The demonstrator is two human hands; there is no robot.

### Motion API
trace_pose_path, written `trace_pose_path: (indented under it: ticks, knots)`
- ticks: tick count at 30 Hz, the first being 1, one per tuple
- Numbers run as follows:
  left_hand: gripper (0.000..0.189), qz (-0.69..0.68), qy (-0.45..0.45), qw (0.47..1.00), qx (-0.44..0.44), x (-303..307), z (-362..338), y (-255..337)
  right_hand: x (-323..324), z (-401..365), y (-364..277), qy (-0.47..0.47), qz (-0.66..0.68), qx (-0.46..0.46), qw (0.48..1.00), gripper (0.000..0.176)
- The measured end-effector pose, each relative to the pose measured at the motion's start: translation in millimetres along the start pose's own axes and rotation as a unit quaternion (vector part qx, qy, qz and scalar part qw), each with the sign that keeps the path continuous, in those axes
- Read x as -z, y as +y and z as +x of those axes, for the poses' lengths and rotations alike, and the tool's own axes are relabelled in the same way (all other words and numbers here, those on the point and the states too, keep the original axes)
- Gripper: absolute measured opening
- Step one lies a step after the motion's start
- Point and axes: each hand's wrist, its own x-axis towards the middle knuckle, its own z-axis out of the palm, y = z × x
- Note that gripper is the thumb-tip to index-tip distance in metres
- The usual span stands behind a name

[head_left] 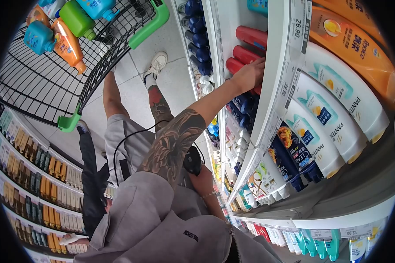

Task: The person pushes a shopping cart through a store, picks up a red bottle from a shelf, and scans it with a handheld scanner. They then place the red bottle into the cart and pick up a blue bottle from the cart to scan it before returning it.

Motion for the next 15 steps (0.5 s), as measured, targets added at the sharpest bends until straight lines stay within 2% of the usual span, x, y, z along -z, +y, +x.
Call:
trace_pose_path:
  ticks: [4,9,11,12,15]
  knots:
    - [0.039,-0.008,-0.02,1.0,-0.001,-2,6,-2,2,-1,-3,-0.013,-0.016,-0.01,1.0,0.051]
    - [0.037,0.06,-0.059,0.996,-0.036,-18,13,-13,1,-2,-5,-0.008,-0.025,0.004,1.0,0.052]
    - [0.039,0.087,-0.129,0.988,0.02,-22,17,-8,0,-2,-7,-0.008,-0.027,-0.004,1.0,0.052]
    - [0.039,0.087,-0.129,0.988,0.018,-23,16,-6,0,-3,-8,-0.008,-0.027,-0.013,1.0,0.051]
    - [0.041,0.142,-0.043,0.987,-0.063,-24,13,-1,0,-4,-9,-0.005,-0.025,-0.003,1.0,0.051]
